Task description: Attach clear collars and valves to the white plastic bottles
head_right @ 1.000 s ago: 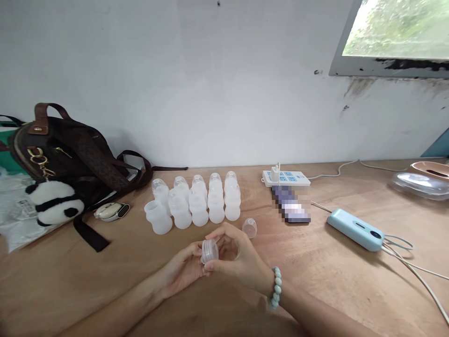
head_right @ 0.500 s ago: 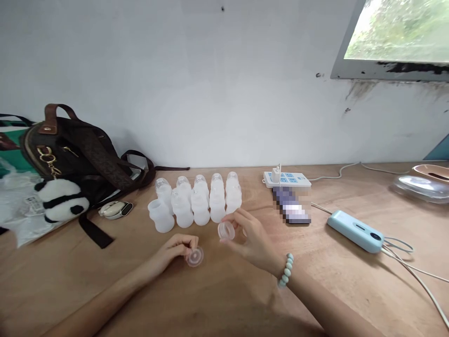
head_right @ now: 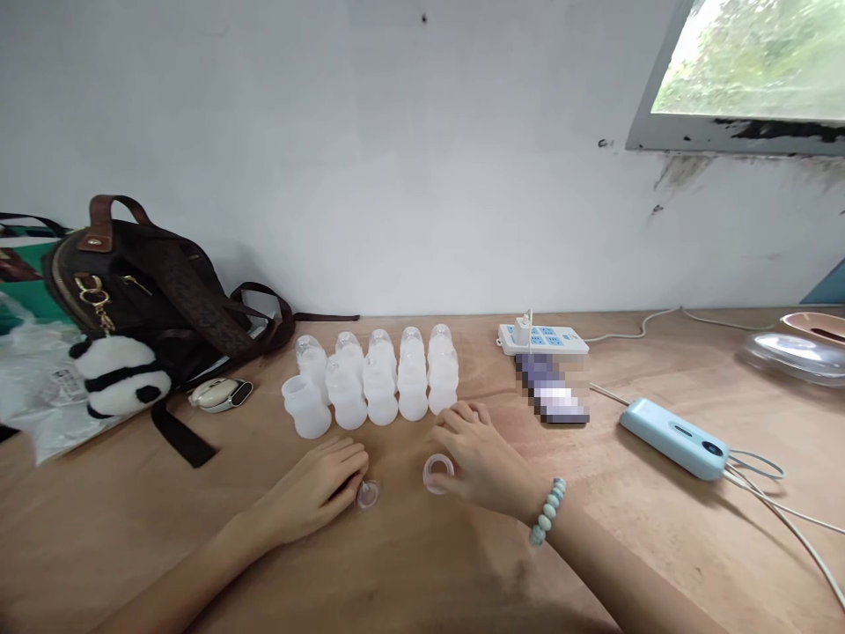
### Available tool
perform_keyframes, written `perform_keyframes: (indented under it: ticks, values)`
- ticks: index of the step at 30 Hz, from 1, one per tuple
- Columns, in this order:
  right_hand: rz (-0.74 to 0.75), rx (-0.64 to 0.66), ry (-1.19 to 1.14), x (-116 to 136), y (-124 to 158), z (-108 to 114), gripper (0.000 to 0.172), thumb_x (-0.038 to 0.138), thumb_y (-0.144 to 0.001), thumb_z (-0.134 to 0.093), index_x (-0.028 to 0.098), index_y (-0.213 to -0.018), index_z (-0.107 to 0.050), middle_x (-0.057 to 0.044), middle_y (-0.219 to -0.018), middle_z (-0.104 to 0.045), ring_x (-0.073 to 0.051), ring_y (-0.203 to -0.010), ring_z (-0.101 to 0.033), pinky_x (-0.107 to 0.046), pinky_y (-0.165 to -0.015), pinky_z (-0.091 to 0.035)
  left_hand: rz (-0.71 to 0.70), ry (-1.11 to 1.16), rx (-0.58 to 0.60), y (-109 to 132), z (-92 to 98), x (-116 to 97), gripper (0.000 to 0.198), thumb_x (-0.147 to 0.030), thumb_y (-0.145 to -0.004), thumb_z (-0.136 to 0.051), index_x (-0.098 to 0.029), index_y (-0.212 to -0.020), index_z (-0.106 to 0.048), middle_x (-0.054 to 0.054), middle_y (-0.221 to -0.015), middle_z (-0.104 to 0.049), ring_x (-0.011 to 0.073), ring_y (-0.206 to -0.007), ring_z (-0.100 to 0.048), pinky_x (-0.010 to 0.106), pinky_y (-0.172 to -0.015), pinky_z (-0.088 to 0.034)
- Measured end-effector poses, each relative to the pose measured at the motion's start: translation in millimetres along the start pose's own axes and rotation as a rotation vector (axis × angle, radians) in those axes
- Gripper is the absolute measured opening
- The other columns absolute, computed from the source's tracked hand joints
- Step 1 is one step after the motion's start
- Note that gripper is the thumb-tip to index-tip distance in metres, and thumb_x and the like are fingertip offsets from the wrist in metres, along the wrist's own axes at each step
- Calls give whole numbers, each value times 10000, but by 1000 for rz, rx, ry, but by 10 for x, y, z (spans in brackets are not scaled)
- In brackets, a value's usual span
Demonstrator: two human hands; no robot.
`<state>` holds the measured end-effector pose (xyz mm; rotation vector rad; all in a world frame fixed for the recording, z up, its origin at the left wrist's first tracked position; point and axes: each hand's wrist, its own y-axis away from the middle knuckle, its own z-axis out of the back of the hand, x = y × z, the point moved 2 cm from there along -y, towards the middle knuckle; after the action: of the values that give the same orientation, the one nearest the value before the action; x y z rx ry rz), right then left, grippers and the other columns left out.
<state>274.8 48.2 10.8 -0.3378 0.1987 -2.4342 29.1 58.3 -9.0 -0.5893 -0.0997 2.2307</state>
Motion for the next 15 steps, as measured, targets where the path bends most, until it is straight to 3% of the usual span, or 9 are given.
perform_keyframes:
  ticks: [3, 5, 8, 10, 12, 14, 15]
  values:
    - [-89, -88, 105, -85, -12, -13, 72, 265, -939, -614, 198, -965, -614, -82, -1019, -656, -268, -994, -574, -433, -890, -443, -49, -14, -103, 28, 71, -41, 219, -102, -882, -468, -213, -701, -522, 3, -680, -564, 179, -615, -456, 303, -616, -312]
    - [-133, -98, 181, -142, -17, -36, 59, 158, -939, -562, 185, -945, -614, -90, -994, -674, -266, -981, -593, -410, -865, -447, -89, -38, -246, 57, 176, -64, 187, -102, -875, -477, -217, -741, -541, 5, -694, -566, 182, -631, -476, 306, -625, -336]
    - [-158, -93, 230, -209, -17, -51, 207, 3, -864, -516, 181, -893, -619, -82, -956, -697, -256, -966, -611, -383, -845, -434, 7, -37, -657, 87, 445, 20, 84, -152, -855, -530, -232, -857, -557, 21, -818, -585, 214, -767, -550, 334, -712, -409]
    - [-170, -103, 240, -243, -14, -43, 247, -32, -826, -511, 182, -881, -622, -71, -946, -707, -247, -950, -617, -378, -853, -419, 178, -32, -900, 75, 642, 189, 136, -230, -838, -578, -236, -970, -550, 50, -980, -572, 247, -888, -558, 370, -767, -431]
    - [-188, -123, 257, -270, -11, -32, 247, -28, -814, -515, 184, -879, -626, -68, -946, -713, -248, -938, -617, -386, -872, -398, 378, 59, -938, 10, 799, 430, 341, -301, -797, -616, -228, -1114, -515, 92, -1184, -539, 283, -1039, -553, 413, -839, -457]
    - [-206, -148, 278, -292, -11, -27, 227, -6, -826, -514, 185, -874, -627, -73, -933, -713, -256, -925, -613, -402, -888, -375, 481, 164, -833, -90, 904, 661, 523, -347, -718, -668, -187, -1184, -492, 150, -1282, -545, 322, -1104, -574, 464, -877, -481]
    - [-213, -160, 288, -300, -11, -28, 215, 8, -837, -511, 185, -875, -626, -75, -919, -711, -260, -914, -611, -409, -891, -365, 548, 274, -721, -143, 924, 765, 582, -356, -685, -689, -183, -1202, -486, 164, -1329, -543, 332, -1151, -573, 481, -911, -486]
